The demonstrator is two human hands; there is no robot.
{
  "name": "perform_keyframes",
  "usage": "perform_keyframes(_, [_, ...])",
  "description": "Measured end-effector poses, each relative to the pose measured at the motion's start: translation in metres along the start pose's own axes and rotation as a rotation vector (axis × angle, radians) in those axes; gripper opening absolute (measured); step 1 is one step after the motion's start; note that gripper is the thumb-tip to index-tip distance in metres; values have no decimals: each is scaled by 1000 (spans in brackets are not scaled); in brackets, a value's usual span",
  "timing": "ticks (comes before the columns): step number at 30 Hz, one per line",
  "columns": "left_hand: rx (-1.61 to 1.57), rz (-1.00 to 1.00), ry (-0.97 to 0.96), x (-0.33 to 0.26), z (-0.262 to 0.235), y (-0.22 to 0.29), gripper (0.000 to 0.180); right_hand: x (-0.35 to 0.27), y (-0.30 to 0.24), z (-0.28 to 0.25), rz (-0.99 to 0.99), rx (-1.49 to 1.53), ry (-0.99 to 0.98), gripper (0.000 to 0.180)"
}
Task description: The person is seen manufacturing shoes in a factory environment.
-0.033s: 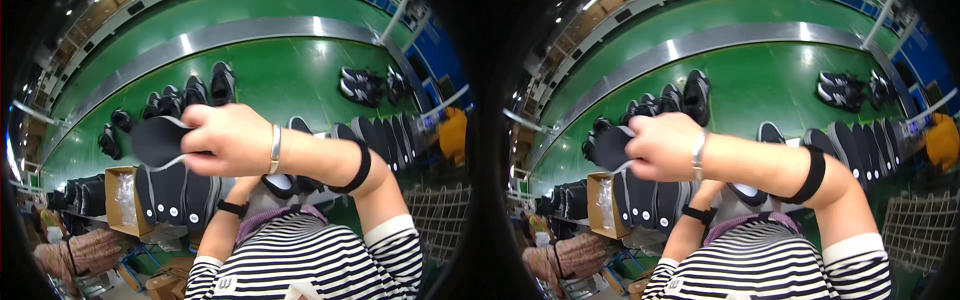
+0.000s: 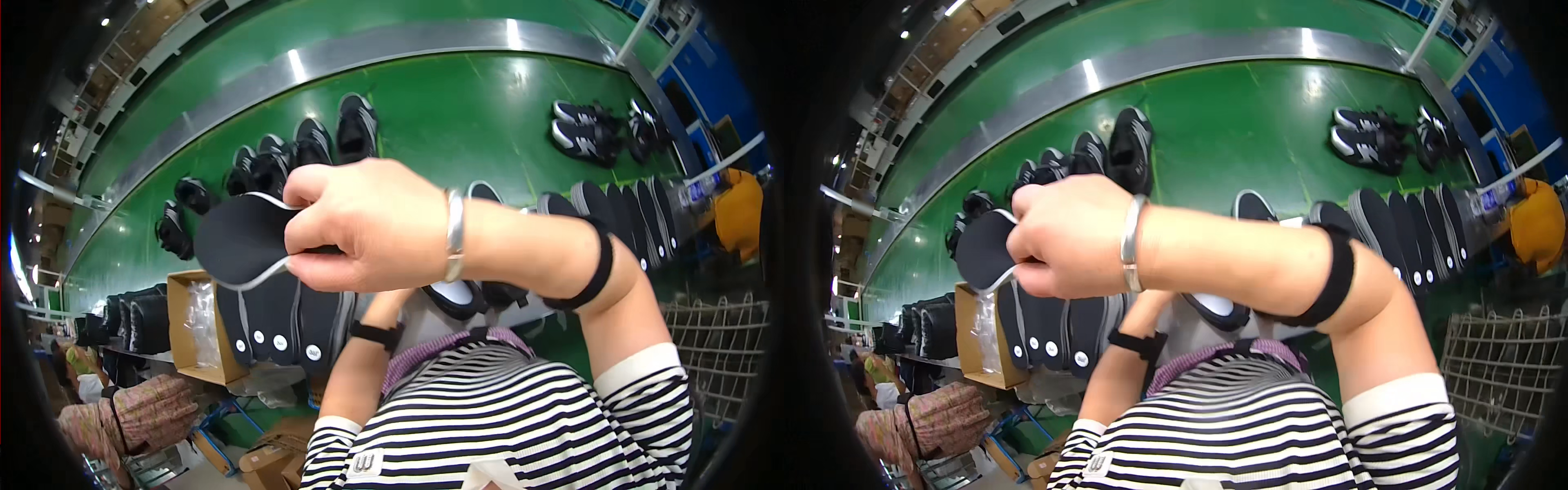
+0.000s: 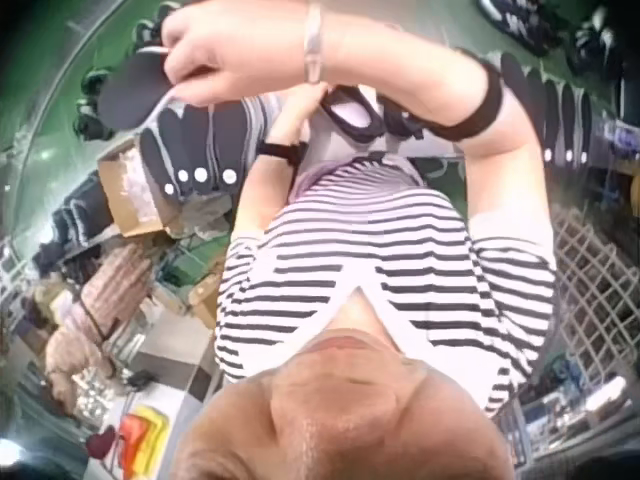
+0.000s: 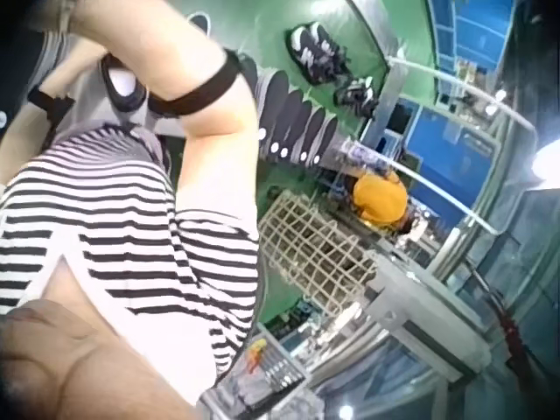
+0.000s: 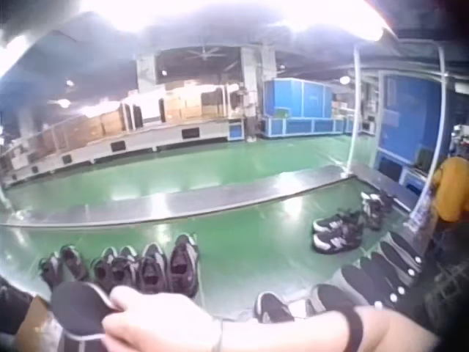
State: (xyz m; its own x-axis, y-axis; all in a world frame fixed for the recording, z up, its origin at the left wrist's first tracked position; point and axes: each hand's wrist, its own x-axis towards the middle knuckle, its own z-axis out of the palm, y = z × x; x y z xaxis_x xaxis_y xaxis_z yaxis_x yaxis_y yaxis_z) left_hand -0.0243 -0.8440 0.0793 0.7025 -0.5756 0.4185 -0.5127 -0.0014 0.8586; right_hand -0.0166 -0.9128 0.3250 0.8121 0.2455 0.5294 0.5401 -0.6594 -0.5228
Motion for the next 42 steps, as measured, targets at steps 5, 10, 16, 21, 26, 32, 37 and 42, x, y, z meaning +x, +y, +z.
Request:
perform_keyframes(5, [-734, -554, -143, 11, -15, -17, 23, -99, 35, -10, 285, -463, -586, 15])
perform_keyframes(10, [-394, -715, -307, 32, -17, -8, 28, -163, 30, -9, 457, -503, -1012, 14])
perform_keyframes(16, [-333, -694, -288, 29, -19, 7, 28, -164, 36, 64, 699, -534, -800, 13])
perform_keyframes(21, [-12, -452, -128, 16, 6, 1, 25, -180, 62, 96, 863, -501, -632, 17])
perform_keyframes(26, [-13, -523, -104, 12, 6, 8, 24, -176, 11, 55, 833, -649, -897, 32])
perform_keyframes(32, [-26, -437, -126, 17, -1, -1, 27, -179, 32, 55, 667, -604, -818, 15])
perform_keyframes(37, [-358, -665, -193, 22, -4, -7, 18, -168, 68, 92, 864, -424, -936, 18])
perform_keyframes(42, [-460, -711, -146, 18, 2, -8, 23, -177, 95, 106, 862, -331, -1237, 27])
